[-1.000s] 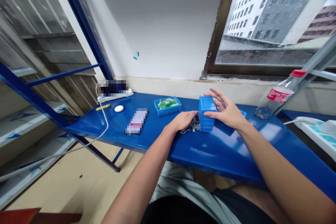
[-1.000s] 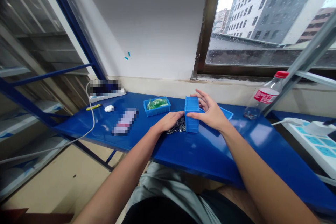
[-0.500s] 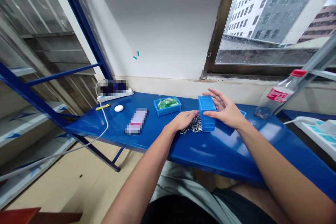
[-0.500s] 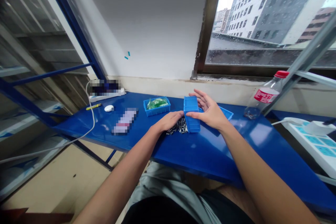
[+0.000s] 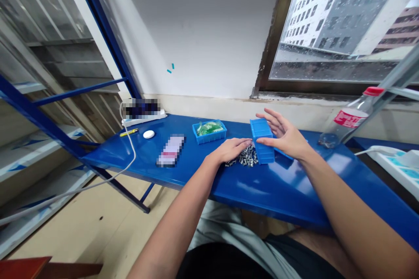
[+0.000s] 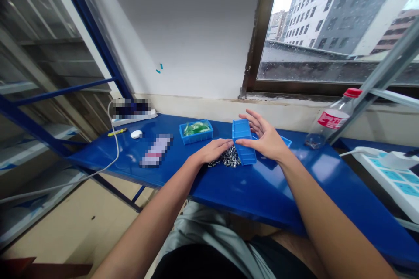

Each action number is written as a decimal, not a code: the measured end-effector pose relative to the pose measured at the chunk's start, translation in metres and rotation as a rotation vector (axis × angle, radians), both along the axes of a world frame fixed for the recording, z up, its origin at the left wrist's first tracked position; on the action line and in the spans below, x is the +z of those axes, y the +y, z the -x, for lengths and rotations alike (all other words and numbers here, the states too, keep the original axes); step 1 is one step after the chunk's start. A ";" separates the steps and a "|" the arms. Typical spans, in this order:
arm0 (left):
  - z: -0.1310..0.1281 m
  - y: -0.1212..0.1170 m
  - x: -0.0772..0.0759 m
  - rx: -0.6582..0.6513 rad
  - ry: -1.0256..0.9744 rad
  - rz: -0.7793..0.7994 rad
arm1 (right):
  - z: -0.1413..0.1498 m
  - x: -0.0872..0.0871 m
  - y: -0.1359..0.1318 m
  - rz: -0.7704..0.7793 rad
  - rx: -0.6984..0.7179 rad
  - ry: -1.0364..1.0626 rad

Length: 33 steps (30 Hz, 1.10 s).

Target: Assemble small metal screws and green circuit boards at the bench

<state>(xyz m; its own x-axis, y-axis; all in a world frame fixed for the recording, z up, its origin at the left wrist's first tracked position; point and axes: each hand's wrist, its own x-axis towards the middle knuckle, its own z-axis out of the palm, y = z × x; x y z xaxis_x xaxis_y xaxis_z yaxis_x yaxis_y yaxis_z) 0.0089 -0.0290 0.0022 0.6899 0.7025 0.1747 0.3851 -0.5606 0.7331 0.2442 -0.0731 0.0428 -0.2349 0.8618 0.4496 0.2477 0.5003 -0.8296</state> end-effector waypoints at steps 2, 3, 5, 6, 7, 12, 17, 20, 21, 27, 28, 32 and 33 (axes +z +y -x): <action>0.000 0.000 0.000 0.004 0.006 0.000 | 0.000 0.002 -0.002 0.000 -0.001 -0.010; 0.000 0.000 0.000 0.009 0.011 0.001 | 0.000 0.004 -0.003 -0.003 0.000 -0.010; 0.000 -0.001 0.000 0.018 0.020 0.003 | 0.000 0.008 -0.005 -0.021 -0.001 -0.006; 0.000 -0.001 0.000 0.021 0.020 0.004 | -0.001 0.010 -0.005 -0.035 -0.012 -0.004; 0.000 -0.002 0.000 0.022 0.016 0.004 | -0.003 0.012 -0.005 -0.051 -0.037 -0.002; -0.001 -0.004 0.000 0.042 -0.021 0.012 | -0.015 0.014 0.000 -0.126 -0.254 0.023; -0.003 -0.003 -0.004 0.094 -0.047 -0.019 | -0.022 0.011 0.001 -0.242 -0.407 -0.007; -0.005 -0.001 -0.006 0.116 -0.040 -0.063 | -0.021 0.009 0.000 -0.310 -0.558 -0.069; -0.005 0.000 -0.006 0.123 -0.037 -0.076 | -0.019 0.008 0.001 -0.320 -0.587 -0.075; -0.006 0.001 -0.008 0.166 -0.014 -0.121 | -0.008 -0.002 0.009 -0.346 -0.545 -0.045; -0.006 0.000 -0.008 0.169 -0.009 -0.123 | -0.006 -0.004 0.010 -0.347 -0.539 -0.069; -0.005 -0.001 -0.006 0.172 0.002 -0.131 | 0.000 -0.011 0.015 -0.349 -0.532 -0.204; -0.005 -0.001 -0.006 0.171 0.004 -0.135 | 0.002 -0.014 0.017 -0.354 -0.528 -0.232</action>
<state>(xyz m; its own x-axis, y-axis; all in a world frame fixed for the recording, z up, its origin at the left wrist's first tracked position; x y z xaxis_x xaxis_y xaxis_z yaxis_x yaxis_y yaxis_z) 0.0141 -0.0299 -0.0037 0.5638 0.7796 0.2728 0.4855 -0.5800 0.6541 0.2425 -0.0562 0.0293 0.0527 0.6971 0.7150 0.6856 0.4953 -0.5335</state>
